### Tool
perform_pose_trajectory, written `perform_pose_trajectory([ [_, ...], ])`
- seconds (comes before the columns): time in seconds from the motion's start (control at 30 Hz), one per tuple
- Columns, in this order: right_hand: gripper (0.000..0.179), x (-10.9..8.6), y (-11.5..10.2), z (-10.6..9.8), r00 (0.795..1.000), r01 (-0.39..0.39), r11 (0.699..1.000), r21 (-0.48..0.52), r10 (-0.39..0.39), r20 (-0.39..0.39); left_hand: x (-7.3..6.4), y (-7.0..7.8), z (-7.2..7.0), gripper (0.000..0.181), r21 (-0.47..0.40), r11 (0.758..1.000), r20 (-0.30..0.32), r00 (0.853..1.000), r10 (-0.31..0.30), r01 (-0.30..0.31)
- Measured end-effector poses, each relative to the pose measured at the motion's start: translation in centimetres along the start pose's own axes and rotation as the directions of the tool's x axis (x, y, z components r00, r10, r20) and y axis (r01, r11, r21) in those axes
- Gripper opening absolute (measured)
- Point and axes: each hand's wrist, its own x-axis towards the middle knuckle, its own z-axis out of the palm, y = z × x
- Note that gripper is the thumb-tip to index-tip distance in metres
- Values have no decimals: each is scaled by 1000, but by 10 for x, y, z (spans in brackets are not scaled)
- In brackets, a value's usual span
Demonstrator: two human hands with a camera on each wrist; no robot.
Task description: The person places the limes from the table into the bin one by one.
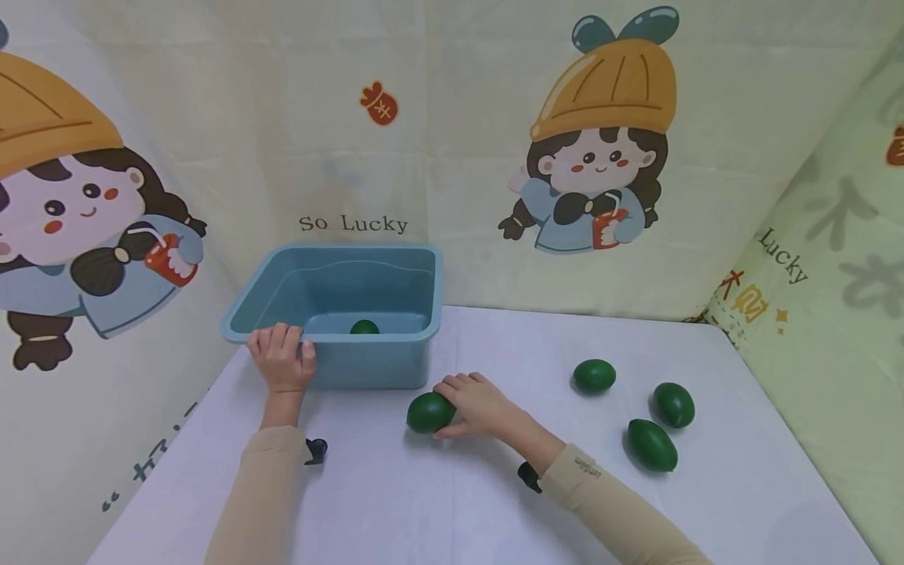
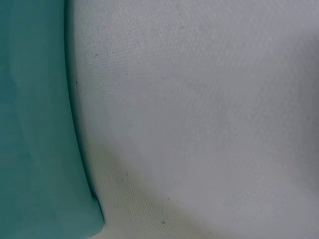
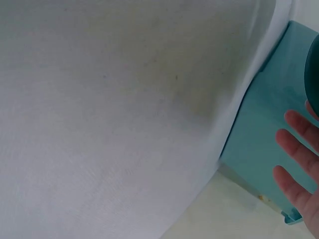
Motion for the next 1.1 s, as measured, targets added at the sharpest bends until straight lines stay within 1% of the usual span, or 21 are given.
perform_pose_trajectory([
  [0.1,62,-1,-1,-4,1000,9,1000,-7,-9,-7,0,0,-1,44,1,1000,3,1000,-2,2],
  [0.27,62,-3,-2,-8,1000,21,1000,-19,-21,-20,0,0,0,46,-2,1000,-9,1000,5,-5],
  [0.53,61,-6,-2,-15,999,36,999,15,-36,-41,1,-1,0,43,-8,1000,-17,1000,10,-10],
  [0.93,59,-9,1,-24,996,22,999,39,-19,-92,1,-2,2,41,-6,1000,-18,1000,14,-14],
  [1.1,59,-9,0,-27,996,18,999,40,-14,-92,1,-2,2,41,-7,1000,-22,1000,9,-9],
])
